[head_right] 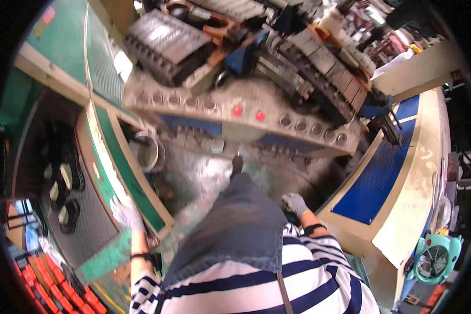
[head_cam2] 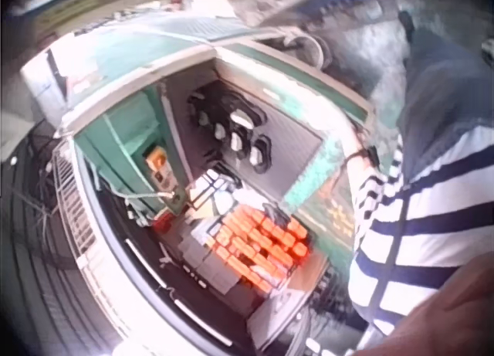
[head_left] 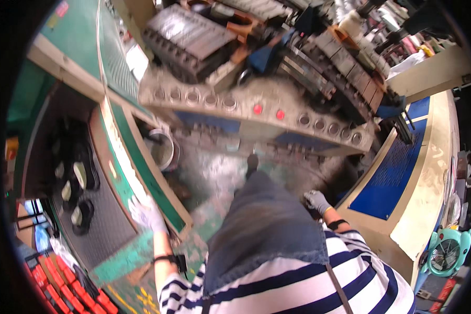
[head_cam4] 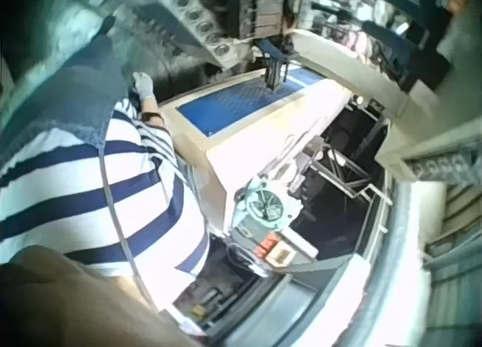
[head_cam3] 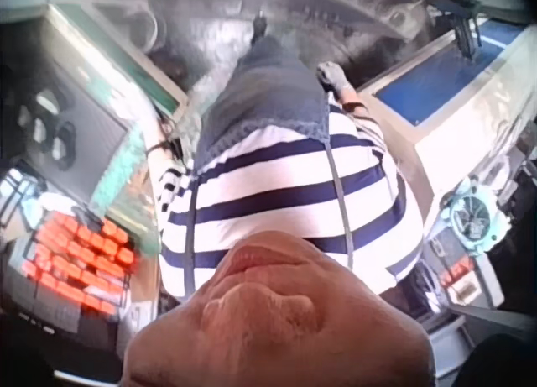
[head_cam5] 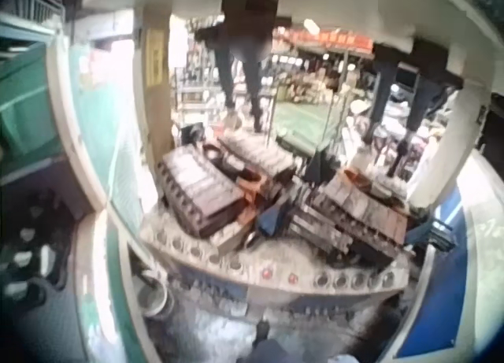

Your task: The person retrieves a shoe from a conveyor belt, places it into a machine mold, and presses buttons. After the machine cycles, the person removes the shoe, places it onto a different conveyor belt, and repeats the process.

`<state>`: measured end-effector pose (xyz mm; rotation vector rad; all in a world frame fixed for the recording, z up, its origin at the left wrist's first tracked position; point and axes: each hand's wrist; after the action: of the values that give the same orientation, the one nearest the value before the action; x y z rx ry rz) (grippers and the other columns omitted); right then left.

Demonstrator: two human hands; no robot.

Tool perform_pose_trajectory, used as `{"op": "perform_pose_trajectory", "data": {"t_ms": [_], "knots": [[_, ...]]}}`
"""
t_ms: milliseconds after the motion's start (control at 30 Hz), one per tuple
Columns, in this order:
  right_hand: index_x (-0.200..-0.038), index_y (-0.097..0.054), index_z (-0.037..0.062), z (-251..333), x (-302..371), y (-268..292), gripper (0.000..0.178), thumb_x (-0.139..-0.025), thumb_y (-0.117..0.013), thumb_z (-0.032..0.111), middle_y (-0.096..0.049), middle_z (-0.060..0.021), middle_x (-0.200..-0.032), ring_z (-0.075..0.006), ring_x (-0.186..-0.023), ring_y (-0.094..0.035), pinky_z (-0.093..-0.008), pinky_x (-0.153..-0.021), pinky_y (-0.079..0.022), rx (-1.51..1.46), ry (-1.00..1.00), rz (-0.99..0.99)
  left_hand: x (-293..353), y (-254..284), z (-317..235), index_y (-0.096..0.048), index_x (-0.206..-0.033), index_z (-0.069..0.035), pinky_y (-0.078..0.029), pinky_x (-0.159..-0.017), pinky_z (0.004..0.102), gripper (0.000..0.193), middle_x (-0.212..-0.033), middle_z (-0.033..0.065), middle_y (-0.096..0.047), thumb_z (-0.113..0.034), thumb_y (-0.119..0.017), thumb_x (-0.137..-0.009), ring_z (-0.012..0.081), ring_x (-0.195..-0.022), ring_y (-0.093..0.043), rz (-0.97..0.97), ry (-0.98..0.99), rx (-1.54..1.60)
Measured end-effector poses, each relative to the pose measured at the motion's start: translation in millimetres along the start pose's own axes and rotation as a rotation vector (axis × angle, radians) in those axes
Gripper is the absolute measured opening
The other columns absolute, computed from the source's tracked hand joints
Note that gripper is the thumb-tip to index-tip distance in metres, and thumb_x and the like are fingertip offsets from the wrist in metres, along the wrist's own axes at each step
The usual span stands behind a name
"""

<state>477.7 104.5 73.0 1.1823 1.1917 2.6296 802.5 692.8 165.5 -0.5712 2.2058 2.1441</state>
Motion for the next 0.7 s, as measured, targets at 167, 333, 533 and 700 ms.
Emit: {"op": "perform_pose_trajectory", "data": {"t_ms": [167, 333, 533, 700], "knots": [[-0.09, -0.068, 0.0044, 72.9, -18.8, 38.0, 0.037, -0.093, -0.058, 0.04, -0.066, -0.0085, -0.069, -0.0194, -0.061, -0.063, -0.0338, -0.063, -0.05, -0.289, -0.097, 0.101, -0.4, -1.3, -8.6, -0.039, -0.144, -0.006, -0.027, -0.113, 0.0482, 0.071, -0.151, 0.0177, -0.036, -0.042, -0.062, -0.088, 0.0321, -0.14, -0.032, 0.087, 0.07, -0.008], [-0.093, -0.067, 0.0053, 231.7, -84.1, 126.8, 0.029, -0.095, -0.057, 0.032, -0.064, -0.0071, -0.072, -0.0148, -0.066, -0.06, -0.0318, -0.062, -0.048, -0.282, 0.355, -0.15, -43.9, -8.1, -31.2, -0.027, -0.149, -0.001, -0.023, -0.116, 0.0481, 0.088, -0.156, 0.0195, -0.025, -0.04, -0.069, -0.083, 0.034, -0.144, -0.024, 0.138, 0.086, -0.003], [-0.101, -0.063, 0.007, 460.5, -176.6, 270.3, 0.019, -0.092, -0.06, 0.023, -0.066, -0.0165, -0.094, -0.0351, -0.087, -0.065, -0.0409, -0.077, -0.05, -0.421, 0.911, -0.577, -117.2, -14.9, -63.0, -0.024, -0.151, -0.004, -0.022, -0.117, 0.0461, 0.092, -0.157, 0.0185, -0.024, -0.039, -0.071, -0.079, 0.032, -0.146, -0.023, 0.152, 0.19, -0.057], [-0.114, -0.059, 0.007, 552.9, -296.2, 356.0, 0.035, -0.086, -0.062, 0.028, -0.061, -0.0197, -0.111, -0.0371, -0.108, -0.058, -0.0453, -0.091, -0.047, -0.106, 0.773, -0.86, -126.8, -28.3, -71.3, -0.027, -0.15, -0.005, -0.022, -0.117, 0.0458, 0.092, -0.157, 0.0181, -0.024, -0.034, -0.072, -0.076, 0.031, -0.147, -0.021, 0.077, 0.259, -0.039]]}}
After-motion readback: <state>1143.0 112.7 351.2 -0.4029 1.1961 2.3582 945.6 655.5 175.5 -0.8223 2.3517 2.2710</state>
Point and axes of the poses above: each hand's wrist, its own x-axis away from the middle knuckle, its own y-axis out of the back of the hand, z = x × y
